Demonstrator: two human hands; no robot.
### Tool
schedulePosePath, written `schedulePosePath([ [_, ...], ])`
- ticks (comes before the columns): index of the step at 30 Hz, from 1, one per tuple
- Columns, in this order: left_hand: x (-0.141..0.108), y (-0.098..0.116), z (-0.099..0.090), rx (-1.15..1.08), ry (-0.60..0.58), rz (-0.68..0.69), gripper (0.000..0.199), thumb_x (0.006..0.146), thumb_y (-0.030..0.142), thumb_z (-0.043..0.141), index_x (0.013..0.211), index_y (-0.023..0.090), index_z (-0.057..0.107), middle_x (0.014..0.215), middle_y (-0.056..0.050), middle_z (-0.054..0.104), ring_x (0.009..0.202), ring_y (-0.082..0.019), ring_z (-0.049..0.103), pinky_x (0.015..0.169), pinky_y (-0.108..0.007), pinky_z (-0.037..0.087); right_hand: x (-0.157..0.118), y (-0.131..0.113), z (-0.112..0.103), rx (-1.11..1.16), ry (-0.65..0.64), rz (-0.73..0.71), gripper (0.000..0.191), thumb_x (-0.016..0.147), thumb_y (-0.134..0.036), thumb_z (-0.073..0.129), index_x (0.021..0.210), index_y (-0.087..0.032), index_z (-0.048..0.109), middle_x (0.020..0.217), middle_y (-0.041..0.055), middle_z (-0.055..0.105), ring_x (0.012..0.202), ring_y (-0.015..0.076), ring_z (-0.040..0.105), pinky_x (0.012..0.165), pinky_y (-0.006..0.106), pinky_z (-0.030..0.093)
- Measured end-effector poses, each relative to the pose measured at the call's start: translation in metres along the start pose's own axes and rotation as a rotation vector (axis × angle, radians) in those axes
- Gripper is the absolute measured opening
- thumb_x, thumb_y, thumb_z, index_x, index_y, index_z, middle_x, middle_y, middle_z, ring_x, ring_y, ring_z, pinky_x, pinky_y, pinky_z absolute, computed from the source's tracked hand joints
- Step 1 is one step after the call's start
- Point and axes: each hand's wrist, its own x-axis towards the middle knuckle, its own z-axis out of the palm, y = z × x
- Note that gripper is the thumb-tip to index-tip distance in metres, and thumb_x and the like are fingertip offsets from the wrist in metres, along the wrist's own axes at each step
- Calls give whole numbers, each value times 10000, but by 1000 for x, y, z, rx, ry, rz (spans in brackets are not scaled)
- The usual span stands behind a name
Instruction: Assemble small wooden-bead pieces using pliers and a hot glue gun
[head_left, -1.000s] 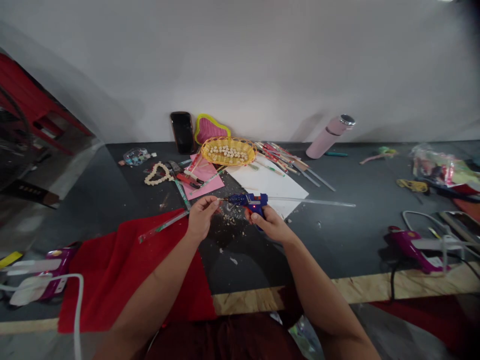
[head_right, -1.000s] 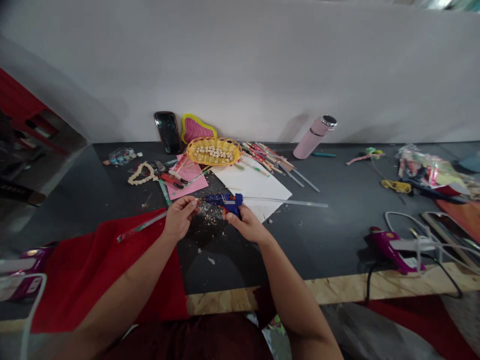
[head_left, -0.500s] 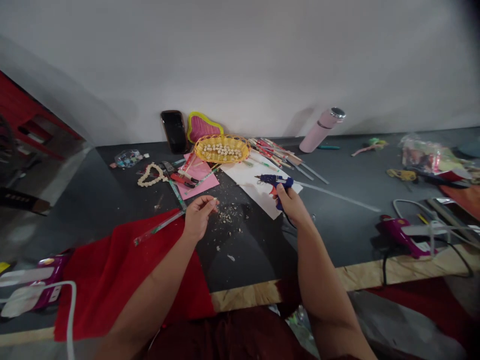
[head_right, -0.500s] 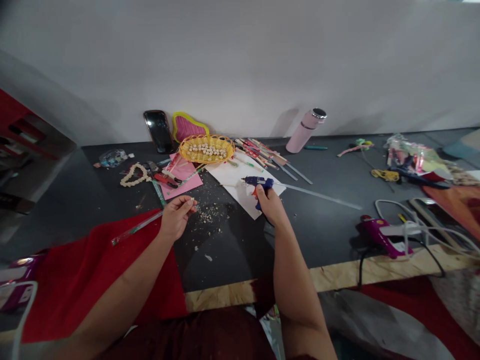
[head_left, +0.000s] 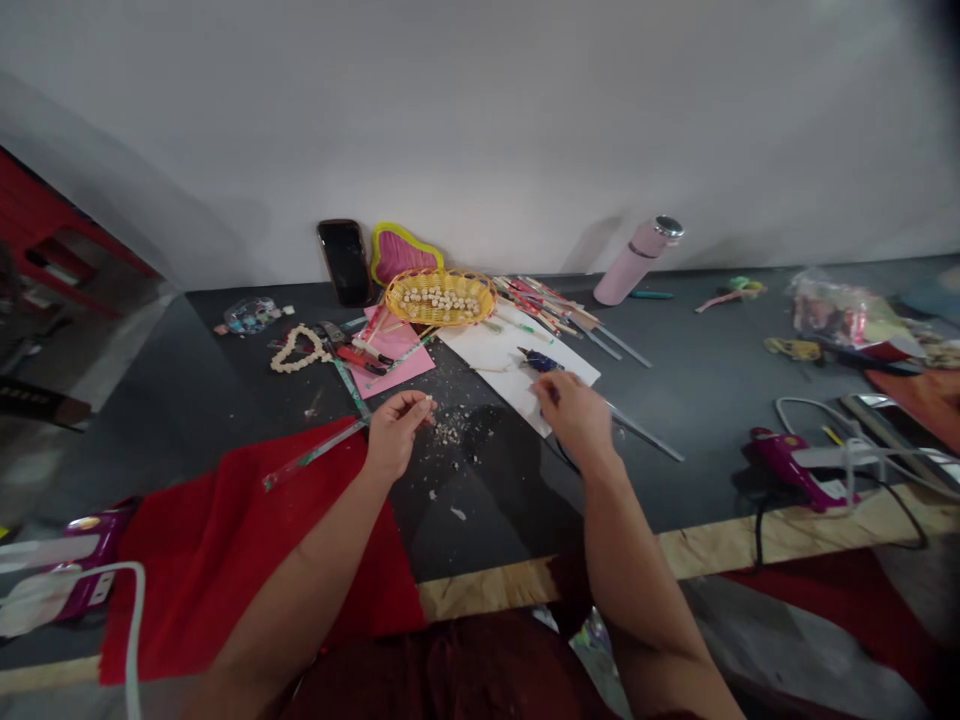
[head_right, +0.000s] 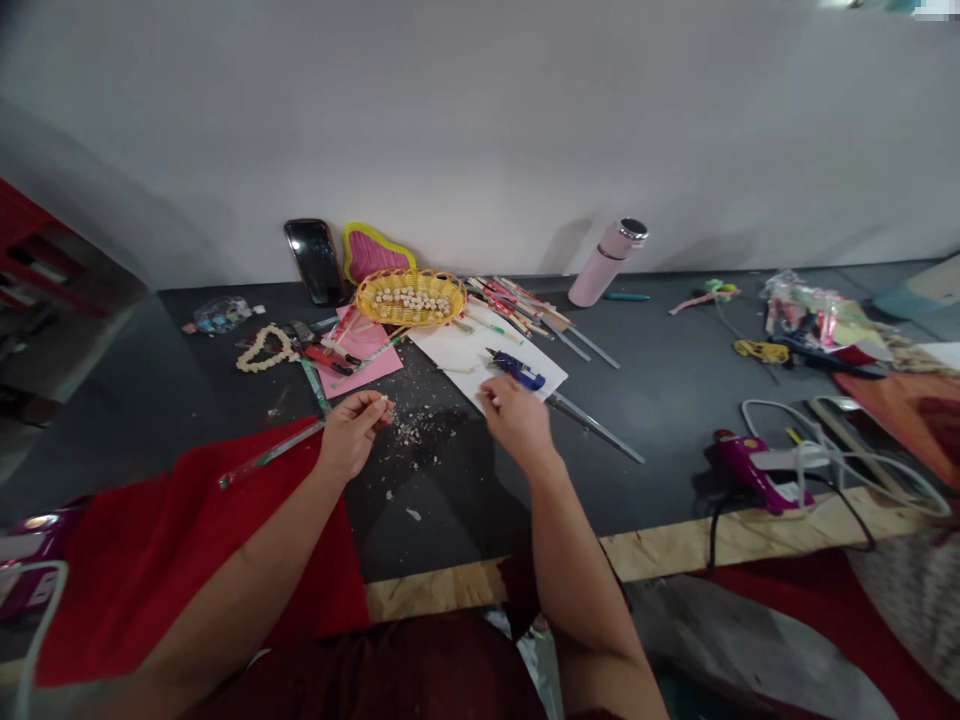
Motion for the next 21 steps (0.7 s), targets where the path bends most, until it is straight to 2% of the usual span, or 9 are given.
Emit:
schedulePosePath([
  [2, 0, 0, -1, 3, 5, 2, 199, 658, 260, 724, 795, 150, 631, 737, -8, 646, 575, -71, 549, 583, -202, 436, -3, -12, 8, 134, -144, -239, 166, 855, -229, 480, 872, -216, 644, 906, 57, 667, 790, 173, 609, 693, 250, 440],
  [4, 1, 1, -2, 9, 13, 3, 209, 657, 264, 724, 803, 148, 630, 744, -12, 644, 581, -75, 553, 586, -205, 438, -6, -19, 20, 218, -329, -405, 124, 823, -194, 522, 843, -210, 644, 873, 29, 668, 755, 146, 604, 671, 226, 430],
  [6, 1, 1, -3, 15, 17, 2, 215, 656, 271, 722, 806, 149, 629, 748, -13, 644, 587, -77, 556, 596, -209, 440, -8, -23, 31, 226, -444, -450, 78, 796, -217, 572, 821, -202, 644, 809, 14, 665, 702, 134, 596, 626, 215, 409],
  [7, 2, 1, -3, 18, 17, 2, 216, 656, 273, 722, 806, 149, 628, 749, -12, 644, 588, -76, 557, 599, -210, 440, -10, -25, 35, 207, -461, -442, 71, 785, -247, 595, 800, -200, 646, 769, 9, 660, 669, 132, 590, 599, 215, 393],
  [10, 1, 0, -2, 38, 13, 4, 215, 657, 277, 720, 802, 149, 627, 744, -8, 643, 587, -73, 553, 594, -204, 433, -13, -27, 43, 120, -416, -409, 121, 758, -314, 631, 718, -200, 642, 687, 12, 643, 597, 140, 568, 539, 226, 340],
  [14, 1, -2, -1, 74, 16, 13, 222, 659, 284, 717, 808, 149, 622, 748, -12, 645, 588, -78, 552, 594, -208, 433, -16, -28, 48, 73, -343, -423, 55, 732, -214, 622, 679, -200, 624, 690, 19, 637, 600, 142, 564, 540, 233, 331],
  [17, -1, -4, 0, 103, 14, 22, 217, 667, 280, 710, 818, 153, 620, 754, -11, 645, 596, -81, 551, 600, -209, 431, -14, -32, 47, 240, -267, -422, 73, 757, -180, 576, 702, -199, 619, 706, 15, 632, 624, 131, 562, 577, 229, 368],
  [21, -7, -7, 4, 169, -31, 27, 195, 693, 276, 687, 832, 155, 623, 775, -19, 649, 621, -86, 547, 632, -219, 429, -15, -45, 44, 592, -21, -314, 121, 834, -242, 513, 804, -202, 623, 754, 23, 630, 679, 138, 565, 639, 246, 424],
])
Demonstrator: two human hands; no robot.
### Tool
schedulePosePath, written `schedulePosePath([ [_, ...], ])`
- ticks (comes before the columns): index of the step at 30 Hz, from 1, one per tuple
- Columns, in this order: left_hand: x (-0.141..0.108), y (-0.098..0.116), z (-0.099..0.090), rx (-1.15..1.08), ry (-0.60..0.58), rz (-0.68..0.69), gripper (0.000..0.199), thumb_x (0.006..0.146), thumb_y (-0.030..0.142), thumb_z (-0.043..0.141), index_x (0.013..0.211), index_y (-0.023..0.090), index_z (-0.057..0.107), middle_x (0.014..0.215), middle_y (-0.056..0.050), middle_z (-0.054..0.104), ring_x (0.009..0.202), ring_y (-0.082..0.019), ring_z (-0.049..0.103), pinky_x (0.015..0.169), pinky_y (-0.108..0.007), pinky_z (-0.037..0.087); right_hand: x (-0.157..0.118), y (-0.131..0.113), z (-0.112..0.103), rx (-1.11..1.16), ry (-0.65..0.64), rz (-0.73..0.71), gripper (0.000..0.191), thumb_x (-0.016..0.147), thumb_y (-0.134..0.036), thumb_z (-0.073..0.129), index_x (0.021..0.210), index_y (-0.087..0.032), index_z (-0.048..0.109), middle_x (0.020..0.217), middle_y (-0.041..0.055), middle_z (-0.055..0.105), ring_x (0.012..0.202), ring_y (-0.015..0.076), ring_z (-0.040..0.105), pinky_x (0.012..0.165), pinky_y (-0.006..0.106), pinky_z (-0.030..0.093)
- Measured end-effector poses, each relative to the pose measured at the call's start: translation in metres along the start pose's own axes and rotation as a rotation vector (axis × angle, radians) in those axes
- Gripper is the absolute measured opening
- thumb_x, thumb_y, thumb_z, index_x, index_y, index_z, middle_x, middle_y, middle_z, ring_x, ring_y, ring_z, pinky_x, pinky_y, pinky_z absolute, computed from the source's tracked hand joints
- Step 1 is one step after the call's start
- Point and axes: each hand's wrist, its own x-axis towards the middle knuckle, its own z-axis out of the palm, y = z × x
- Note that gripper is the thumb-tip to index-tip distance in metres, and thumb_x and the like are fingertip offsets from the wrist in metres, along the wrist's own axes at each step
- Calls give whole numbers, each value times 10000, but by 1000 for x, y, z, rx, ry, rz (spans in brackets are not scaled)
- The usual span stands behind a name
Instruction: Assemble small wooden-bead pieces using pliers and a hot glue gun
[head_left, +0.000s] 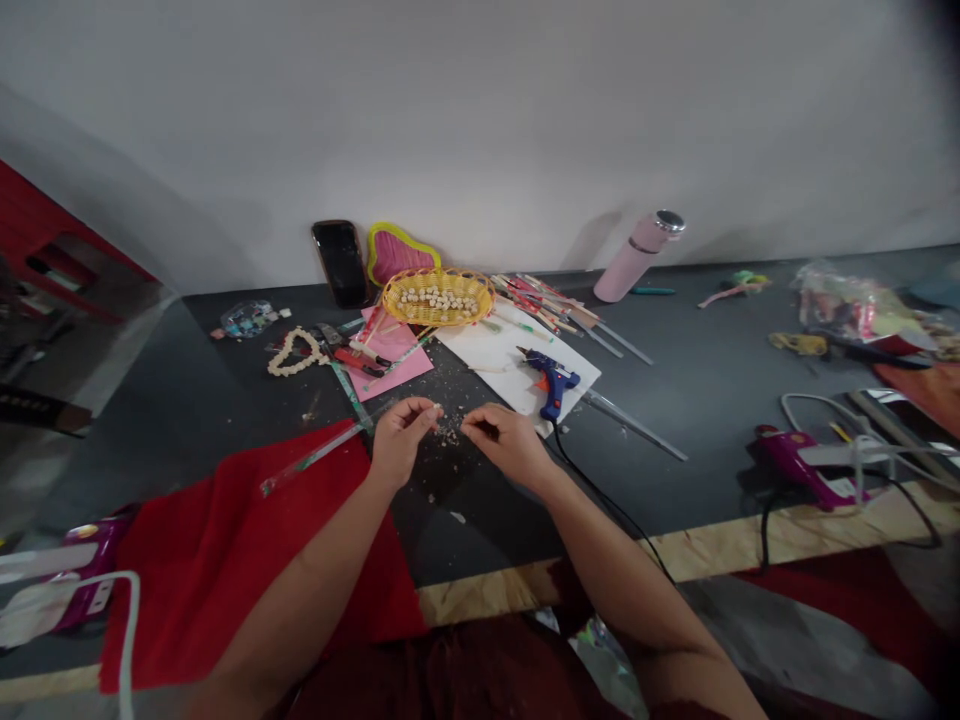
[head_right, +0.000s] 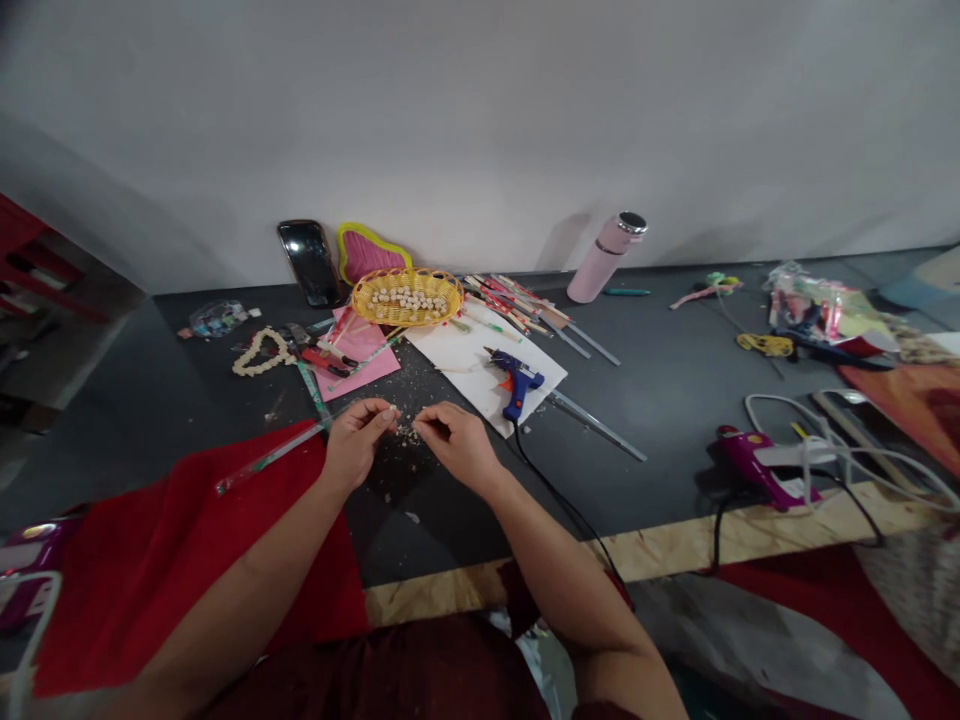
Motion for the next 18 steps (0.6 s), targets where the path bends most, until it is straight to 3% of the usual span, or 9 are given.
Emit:
schedulePosePath([
  [3, -6, 1, 5, 58, -36, 11, 172, 705, 282, 674, 816, 158, 631, 738, -9, 636, 639, -97, 544, 640, -221, 425, -1, -7, 10, 129, 149, 31, 140, 843, -295, 523, 798, -204, 619, 736, 20, 611, 666, 142, 551, 638, 259, 435],
  [9, -13, 4, 12, 106, -73, 43, 140, 712, 282, 666, 781, 165, 631, 666, 14, 594, 618, -103, 525, 630, -223, 415, -4, -4, 24, 198, 238, 51, 148, 849, -304, 524, 785, -199, 607, 751, 21, 606, 682, 141, 546, 648, 262, 432],
  [18, -15, 5, 13, 93, -86, 18, 128, 701, 279, 671, 759, 169, 639, 651, 9, 600, 609, -110, 525, 615, -223, 406, -3, -1, 24, 226, 218, 89, 160, 823, -336, 554, 747, -204, 602, 715, 10, 595, 651, 134, 533, 628, 259, 434],
])
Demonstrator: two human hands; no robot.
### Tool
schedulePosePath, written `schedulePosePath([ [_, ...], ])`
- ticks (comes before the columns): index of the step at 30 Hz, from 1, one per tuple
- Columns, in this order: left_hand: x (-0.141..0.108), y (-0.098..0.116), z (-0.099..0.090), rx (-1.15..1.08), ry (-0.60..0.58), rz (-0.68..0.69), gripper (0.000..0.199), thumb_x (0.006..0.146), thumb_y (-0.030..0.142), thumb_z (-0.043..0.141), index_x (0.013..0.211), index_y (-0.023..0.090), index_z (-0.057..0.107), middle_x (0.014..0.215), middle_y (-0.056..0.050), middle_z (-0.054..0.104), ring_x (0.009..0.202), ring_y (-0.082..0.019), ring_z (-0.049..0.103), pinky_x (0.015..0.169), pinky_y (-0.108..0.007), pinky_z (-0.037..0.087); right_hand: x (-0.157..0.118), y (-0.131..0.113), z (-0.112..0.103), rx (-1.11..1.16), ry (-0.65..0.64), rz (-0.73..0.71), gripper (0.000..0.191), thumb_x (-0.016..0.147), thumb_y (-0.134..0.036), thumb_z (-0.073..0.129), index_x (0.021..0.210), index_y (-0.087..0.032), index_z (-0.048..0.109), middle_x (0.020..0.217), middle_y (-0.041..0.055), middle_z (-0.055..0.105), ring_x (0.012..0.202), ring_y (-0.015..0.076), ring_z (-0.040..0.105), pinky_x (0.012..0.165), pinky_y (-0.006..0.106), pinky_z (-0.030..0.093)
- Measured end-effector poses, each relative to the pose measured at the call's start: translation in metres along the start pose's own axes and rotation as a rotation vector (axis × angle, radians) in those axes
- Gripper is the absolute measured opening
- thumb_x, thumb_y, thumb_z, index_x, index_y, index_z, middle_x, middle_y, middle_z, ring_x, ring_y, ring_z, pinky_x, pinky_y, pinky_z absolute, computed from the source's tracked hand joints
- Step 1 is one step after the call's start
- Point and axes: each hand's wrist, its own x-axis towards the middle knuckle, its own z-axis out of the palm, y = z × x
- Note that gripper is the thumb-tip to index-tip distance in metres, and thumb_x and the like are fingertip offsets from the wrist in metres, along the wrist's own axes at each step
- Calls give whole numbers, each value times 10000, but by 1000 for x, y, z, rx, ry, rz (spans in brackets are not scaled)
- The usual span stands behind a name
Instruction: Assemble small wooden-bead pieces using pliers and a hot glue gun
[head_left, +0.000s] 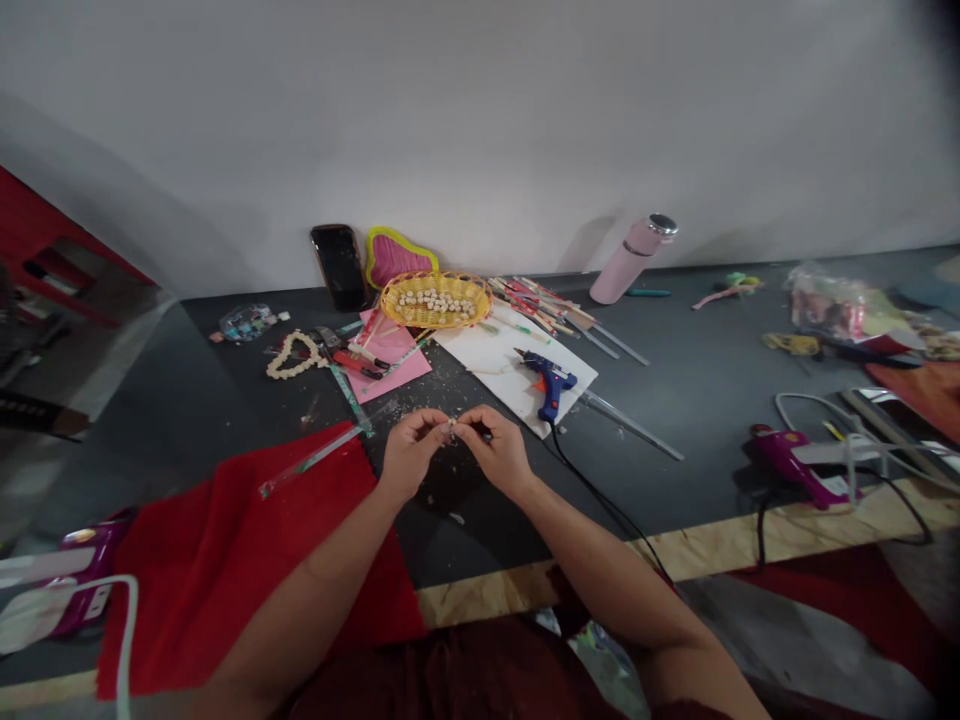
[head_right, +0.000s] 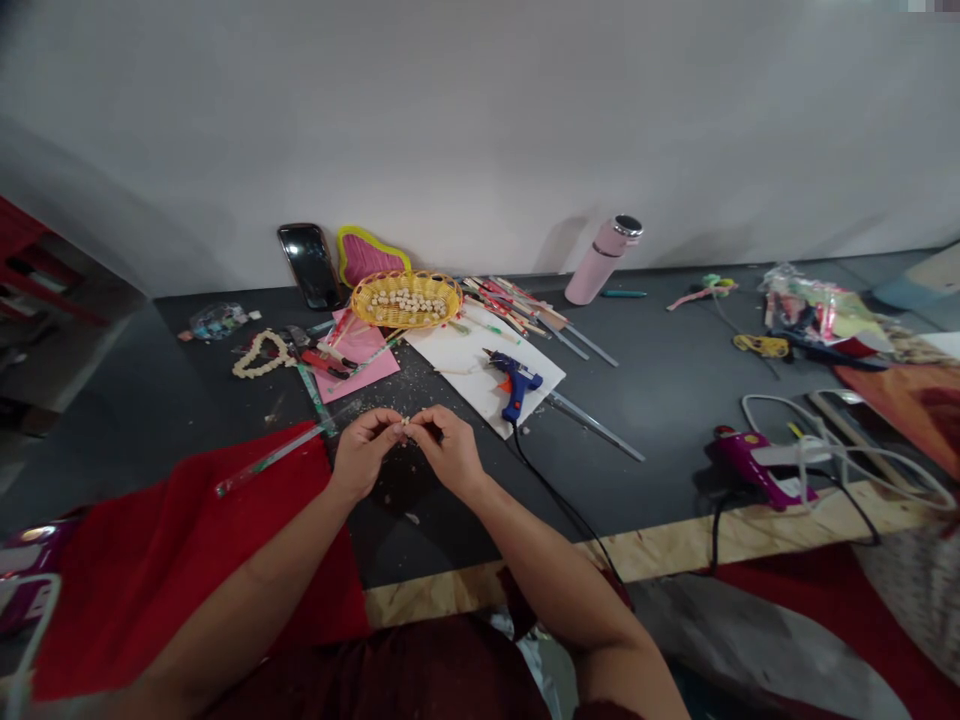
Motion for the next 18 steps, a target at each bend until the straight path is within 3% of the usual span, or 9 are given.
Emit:
schedulePosePath([
  [7, 1, 0, -1, -29, 8, -18, 140, 691, 284, 679, 759, 168, 638, 644, 13, 604, 603, -103, 525, 617, -220, 408, 0, 5, -3, 95, -8, 71, 170, 791, -363, 594, 797, -193, 602, 732, 5, 603, 647, 129, 546, 599, 240, 444],
  [18, 0, 1, -2, -16, -5, -5, 141, 672, 277, 699, 748, 167, 658, 632, 5, 608, 605, -115, 528, 618, -231, 410, 1, 4, -4, 120, -75, 13, 164, 824, -339, 564, 836, -202, 652, 794, 31, 639, 747, 157, 590, 704, 282, 467],
])
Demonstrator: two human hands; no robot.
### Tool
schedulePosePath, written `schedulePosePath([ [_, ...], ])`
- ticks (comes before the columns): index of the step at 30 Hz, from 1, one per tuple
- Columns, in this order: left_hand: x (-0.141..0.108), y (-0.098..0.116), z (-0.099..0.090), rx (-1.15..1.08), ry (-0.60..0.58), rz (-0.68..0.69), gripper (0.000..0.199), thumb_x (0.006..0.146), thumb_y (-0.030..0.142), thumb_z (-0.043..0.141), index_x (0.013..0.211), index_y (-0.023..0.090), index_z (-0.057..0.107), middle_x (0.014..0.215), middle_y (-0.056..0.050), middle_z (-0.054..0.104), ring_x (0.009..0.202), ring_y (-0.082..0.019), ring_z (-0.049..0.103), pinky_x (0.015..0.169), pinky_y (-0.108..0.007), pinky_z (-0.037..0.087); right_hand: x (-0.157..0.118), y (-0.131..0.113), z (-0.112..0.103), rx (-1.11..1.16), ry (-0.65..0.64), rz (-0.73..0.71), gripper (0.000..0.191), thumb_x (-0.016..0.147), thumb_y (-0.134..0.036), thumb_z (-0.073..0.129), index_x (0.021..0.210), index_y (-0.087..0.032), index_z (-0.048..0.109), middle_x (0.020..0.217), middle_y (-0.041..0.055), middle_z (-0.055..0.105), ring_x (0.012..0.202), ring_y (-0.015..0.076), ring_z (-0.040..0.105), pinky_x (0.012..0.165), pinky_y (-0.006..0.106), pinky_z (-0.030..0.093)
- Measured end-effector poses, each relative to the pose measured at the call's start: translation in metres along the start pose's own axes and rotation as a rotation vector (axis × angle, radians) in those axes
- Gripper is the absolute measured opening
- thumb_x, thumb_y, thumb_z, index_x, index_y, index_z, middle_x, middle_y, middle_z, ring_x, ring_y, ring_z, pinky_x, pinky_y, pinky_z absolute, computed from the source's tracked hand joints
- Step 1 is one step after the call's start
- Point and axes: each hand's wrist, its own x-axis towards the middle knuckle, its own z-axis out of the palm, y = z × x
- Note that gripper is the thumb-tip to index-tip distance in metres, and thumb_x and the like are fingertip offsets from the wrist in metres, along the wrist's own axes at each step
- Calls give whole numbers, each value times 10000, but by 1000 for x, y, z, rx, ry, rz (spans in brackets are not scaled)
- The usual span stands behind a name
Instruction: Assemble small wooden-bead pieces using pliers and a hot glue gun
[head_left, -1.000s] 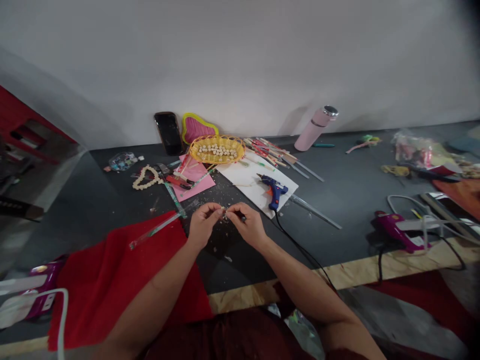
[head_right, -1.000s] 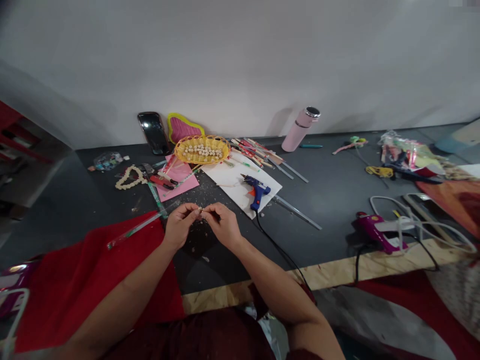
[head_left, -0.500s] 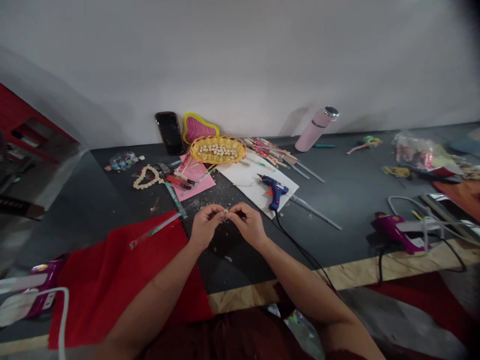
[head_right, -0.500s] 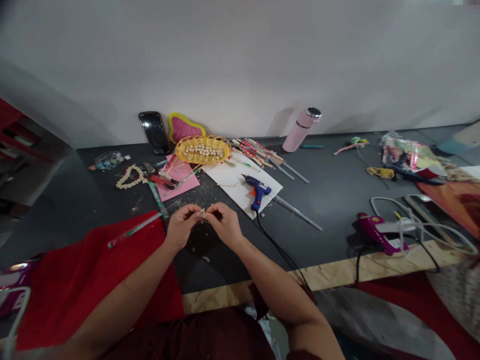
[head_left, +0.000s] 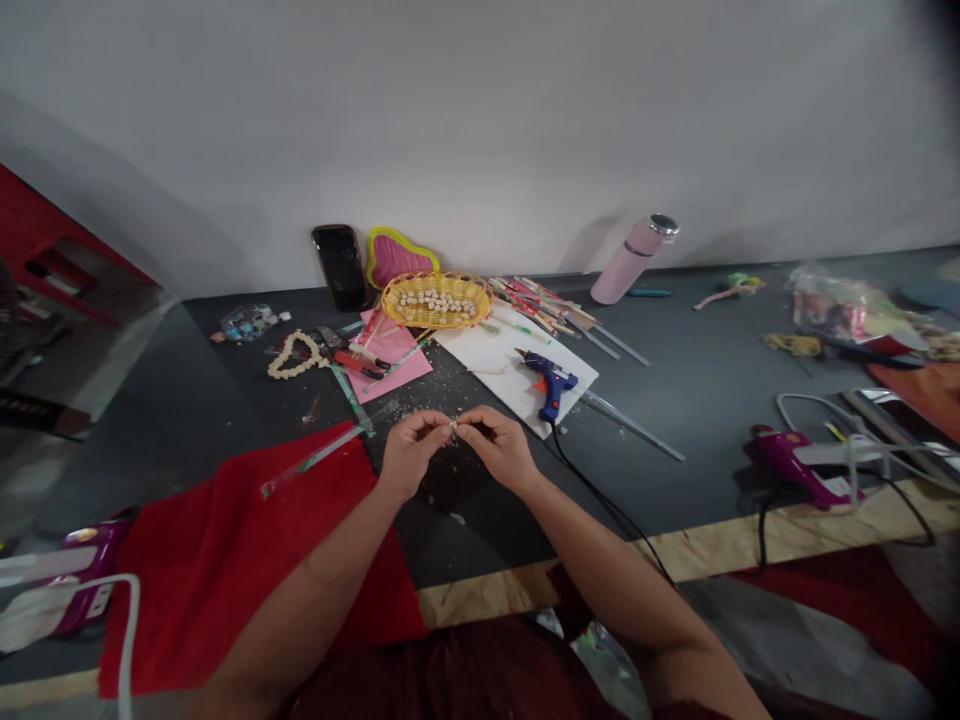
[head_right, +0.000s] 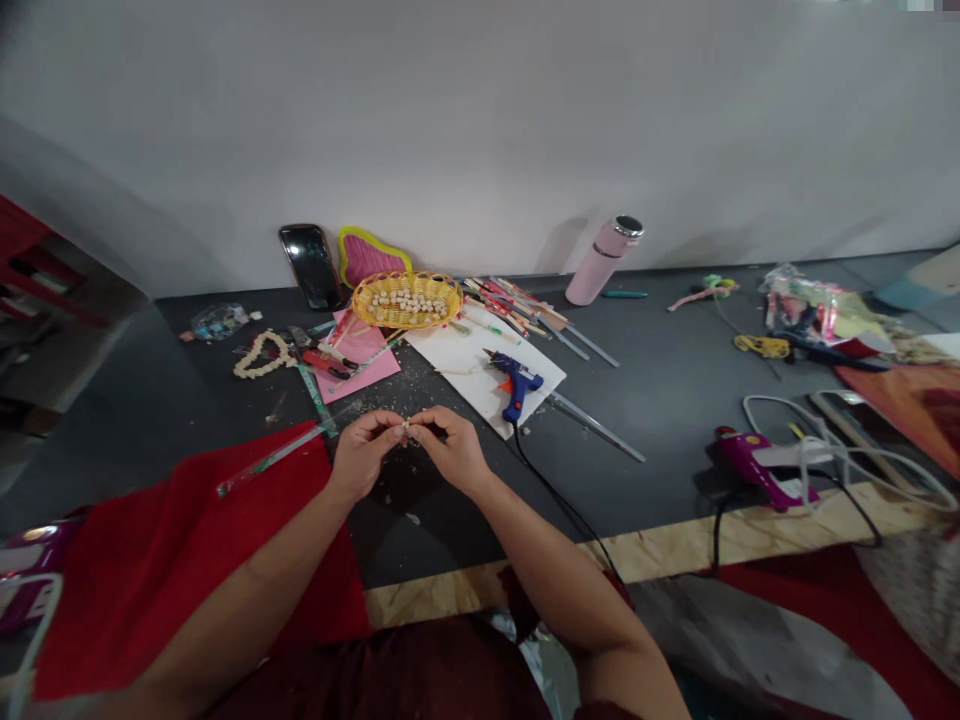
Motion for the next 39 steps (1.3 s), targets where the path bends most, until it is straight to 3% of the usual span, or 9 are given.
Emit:
schedulePosePath([
  [10, 2, -4, -2, -4, -12, 5, 119, 664, 252, 707, 750, 173, 682, 638, 2, 629, 606, -113, 544, 616, -232, 418, 0, 0, 0, -23, -6, -27, 163, 833, -347, 557, 831, -208, 643, 788, 29, 627, 733, 157, 582, 679, 277, 457],
  [26, 3, -4, -9, -68, -88, -32, 142, 673, 257, 710, 778, 165, 688, 673, -7, 653, 632, -123, 579, 656, -248, 454, -1, -2, -4, -124, -41, -234, 88, 863, -238, 534, 871, -202, 614, 797, 33, 617, 752, 146, 577, 704, 278, 458],
  [39, 1, -4, -8, 28, -73, 106, 69, 690, 214, 689, 746, 175, 676, 697, -2, 639, 652, -120, 563, 652, -235, 440, -2, -2, -1, -70, -40, -236, 69, 860, -211, 538, 858, -198, 606, 793, 29, 612, 742, 138, 576, 705, 275, 464],
])
